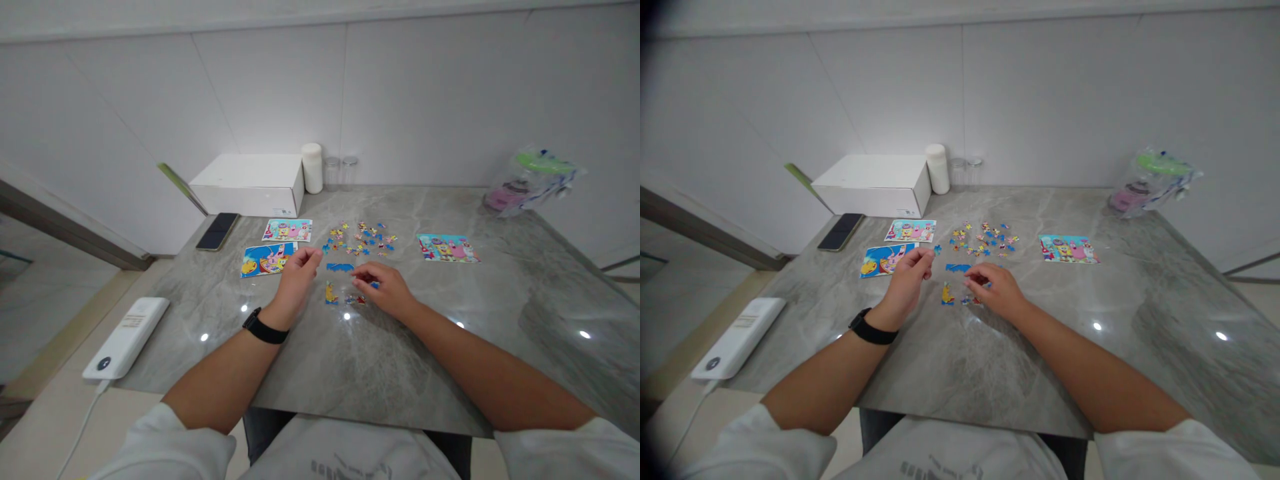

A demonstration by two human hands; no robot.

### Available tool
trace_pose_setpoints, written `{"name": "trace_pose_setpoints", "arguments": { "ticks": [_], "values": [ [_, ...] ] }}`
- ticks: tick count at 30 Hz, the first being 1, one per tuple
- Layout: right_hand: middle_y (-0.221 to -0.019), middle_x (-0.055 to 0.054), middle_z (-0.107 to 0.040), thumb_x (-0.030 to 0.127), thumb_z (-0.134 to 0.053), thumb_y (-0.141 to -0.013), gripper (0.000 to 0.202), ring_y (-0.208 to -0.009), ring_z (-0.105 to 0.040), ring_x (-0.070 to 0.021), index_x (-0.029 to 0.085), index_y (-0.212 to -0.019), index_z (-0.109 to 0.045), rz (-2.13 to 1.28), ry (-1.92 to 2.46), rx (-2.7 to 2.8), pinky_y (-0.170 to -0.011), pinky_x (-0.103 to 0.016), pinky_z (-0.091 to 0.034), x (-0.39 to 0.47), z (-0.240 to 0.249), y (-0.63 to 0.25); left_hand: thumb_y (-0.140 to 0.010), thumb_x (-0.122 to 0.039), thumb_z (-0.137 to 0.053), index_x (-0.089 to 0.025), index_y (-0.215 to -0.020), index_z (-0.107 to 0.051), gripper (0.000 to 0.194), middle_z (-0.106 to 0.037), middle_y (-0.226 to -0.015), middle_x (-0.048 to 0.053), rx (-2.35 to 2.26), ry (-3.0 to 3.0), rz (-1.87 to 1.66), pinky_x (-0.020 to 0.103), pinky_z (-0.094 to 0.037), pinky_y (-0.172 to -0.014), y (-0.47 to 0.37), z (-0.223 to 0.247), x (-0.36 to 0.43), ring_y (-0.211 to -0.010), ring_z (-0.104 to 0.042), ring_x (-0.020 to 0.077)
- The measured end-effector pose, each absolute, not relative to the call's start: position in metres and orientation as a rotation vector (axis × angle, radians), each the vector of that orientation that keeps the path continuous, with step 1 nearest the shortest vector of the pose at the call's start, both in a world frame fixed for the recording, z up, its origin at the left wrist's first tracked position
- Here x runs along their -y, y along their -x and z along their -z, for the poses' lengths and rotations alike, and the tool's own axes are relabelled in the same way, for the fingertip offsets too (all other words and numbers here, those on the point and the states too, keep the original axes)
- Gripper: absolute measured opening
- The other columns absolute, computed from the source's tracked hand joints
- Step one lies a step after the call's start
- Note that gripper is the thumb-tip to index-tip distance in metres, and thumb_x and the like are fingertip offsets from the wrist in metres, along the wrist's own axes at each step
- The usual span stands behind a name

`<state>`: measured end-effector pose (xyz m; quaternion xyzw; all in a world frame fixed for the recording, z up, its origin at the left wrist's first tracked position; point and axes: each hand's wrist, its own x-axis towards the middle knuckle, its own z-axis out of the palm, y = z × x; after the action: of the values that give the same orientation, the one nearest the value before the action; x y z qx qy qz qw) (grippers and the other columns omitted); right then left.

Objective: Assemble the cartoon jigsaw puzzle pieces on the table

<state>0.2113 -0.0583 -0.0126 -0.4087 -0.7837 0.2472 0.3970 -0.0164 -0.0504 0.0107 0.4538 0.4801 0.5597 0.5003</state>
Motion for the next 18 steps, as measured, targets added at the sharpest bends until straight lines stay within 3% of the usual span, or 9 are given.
{"name": "trace_pose_setpoints", "arguments": {
  "ticks": [6, 11, 18],
  "values": [
    [-0.099, -0.006, -0.078, 0.029, -0.065, -0.095, 0.015, -0.09, -0.072, -0.0201, 0.023, -0.102, -0.077, -0.615, 1.113, 1.873, -0.087, -0.035, -0.058, 0.046, -0.012, -0.206, -0.078, -0.05, -0.081, -0.018, -0.083, -0.066, 0.035, -0.055, -0.073, -0.004, -1.173, -1.099, -1.317, 0.023, -0.033, -0.054, 0.021, -0.012, 0.046, -0.059, -0.042, 0.0084],
    [-0.098, -0.004, -0.077, 0.04, -0.065, -0.095, 0.025, -0.086, -0.07, -0.0185, 0.023, -0.11, -0.075, -0.932, 1.099, 1.885, -0.079, -0.032, -0.057, 0.016, -0.037, -0.186, -0.077, -0.049, -0.081, -0.018, -0.082, -0.067, 0.034, -0.054, -0.071, -0.004, -1.178, -1.093, -1.263, 0.023, -0.034, -0.053, 0.018, -0.011, 0.048, -0.059, -0.042, 0.0084],
    [-0.08, -0.001, -0.072, 0.036, -0.073, -0.085, 0.018, -0.072, -0.062, -0.0146, 0.019, -0.092, -0.074, -1.186, 1.121, 1.903, -0.066, -0.026, -0.05, -0.014, -0.042, -0.157, -0.077, -0.05, -0.078, -0.019, -0.082, -0.065, 0.034, -0.052, -0.069, -0.005, -1.196, -1.054, -1.238, 0.023, -0.034, -0.053, 0.022, -0.014, 0.045, -0.057, -0.041, 0.0083]
  ]
}}
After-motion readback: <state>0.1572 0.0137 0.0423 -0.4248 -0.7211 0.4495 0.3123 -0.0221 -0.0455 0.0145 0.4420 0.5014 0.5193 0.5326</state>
